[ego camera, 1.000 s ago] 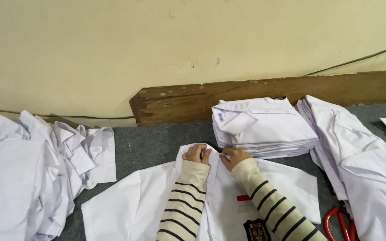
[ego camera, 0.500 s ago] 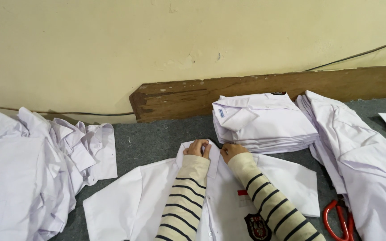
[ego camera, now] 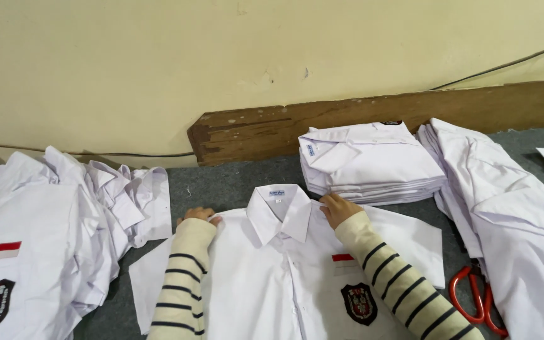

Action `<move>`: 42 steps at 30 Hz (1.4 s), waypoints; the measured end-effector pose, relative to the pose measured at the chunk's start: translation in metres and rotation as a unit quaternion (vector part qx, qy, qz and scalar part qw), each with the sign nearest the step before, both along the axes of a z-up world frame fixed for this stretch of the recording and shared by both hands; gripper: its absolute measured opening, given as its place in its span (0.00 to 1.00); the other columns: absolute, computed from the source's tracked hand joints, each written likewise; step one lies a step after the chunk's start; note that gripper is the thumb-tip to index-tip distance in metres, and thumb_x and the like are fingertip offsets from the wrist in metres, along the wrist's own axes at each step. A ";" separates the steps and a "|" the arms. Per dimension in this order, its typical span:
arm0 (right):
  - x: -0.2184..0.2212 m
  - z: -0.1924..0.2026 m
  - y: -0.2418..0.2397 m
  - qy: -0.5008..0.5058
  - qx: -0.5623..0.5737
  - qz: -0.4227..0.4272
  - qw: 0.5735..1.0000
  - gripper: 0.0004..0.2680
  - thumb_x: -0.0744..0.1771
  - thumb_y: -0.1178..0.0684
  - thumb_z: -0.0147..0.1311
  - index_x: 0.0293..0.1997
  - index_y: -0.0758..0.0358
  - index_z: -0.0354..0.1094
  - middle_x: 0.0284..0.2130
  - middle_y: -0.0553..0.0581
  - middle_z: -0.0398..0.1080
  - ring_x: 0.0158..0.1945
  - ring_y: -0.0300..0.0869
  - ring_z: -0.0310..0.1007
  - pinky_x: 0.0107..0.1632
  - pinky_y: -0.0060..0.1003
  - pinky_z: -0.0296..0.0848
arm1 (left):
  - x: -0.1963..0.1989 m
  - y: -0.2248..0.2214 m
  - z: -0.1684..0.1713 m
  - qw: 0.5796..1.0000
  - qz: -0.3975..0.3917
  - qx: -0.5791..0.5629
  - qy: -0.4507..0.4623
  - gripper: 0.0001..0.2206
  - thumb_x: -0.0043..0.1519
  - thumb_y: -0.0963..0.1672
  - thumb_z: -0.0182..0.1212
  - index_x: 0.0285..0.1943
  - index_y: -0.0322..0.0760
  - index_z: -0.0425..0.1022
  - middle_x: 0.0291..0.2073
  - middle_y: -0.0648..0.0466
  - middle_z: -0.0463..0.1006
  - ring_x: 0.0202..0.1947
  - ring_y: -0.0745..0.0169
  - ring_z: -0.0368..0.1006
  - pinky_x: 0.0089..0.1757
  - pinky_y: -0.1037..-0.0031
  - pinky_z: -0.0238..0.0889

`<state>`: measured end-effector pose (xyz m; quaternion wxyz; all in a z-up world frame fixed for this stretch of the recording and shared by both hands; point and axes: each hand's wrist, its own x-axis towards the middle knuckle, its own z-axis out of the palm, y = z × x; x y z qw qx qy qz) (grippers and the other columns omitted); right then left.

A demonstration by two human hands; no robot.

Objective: Folding a white school shirt on a work table in a garment factory

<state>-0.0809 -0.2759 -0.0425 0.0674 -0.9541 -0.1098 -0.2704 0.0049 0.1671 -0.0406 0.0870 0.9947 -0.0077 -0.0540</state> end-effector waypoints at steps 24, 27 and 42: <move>0.088 0.112 -0.038 0.185 0.125 -0.179 0.958 0.23 0.67 0.45 0.57 0.71 0.33 0.51 0.72 0.57 0.48 0.72 0.65 0.54 0.70 0.74 0.49 | 0.039 -0.091 0.105 0.970 -0.045 -0.023 -0.237 0.16 0.61 0.53 0.64 0.56 0.57 0.69 0.55 0.58 0.67 0.58 0.52 0.65 0.53 0.52 0.62; 0.072 0.064 -0.022 -0.311 -0.017 -0.019 0.950 0.14 0.67 0.47 0.51 0.59 0.51 0.65 0.49 0.58 0.65 0.57 0.54 0.69 0.55 0.48 0.66 | 0.073 -0.122 -0.013 0.973 -0.143 -0.100 -0.153 0.09 0.59 0.54 0.60 0.47 0.68 0.71 0.42 0.70 0.70 0.48 0.62 0.73 0.47 0.55 0.69; 0.008 -0.043 0.072 0.040 0.132 -0.049 0.989 0.15 0.58 0.39 0.64 0.40 0.49 0.65 0.34 0.49 0.66 0.39 0.50 0.77 0.38 0.45 0.80 | -0.039 -0.203 -0.012 0.967 -0.191 -0.160 -0.057 0.11 0.61 0.51 0.60 0.51 0.62 0.68 0.42 0.63 0.71 0.51 0.58 0.72 0.53 0.60 0.69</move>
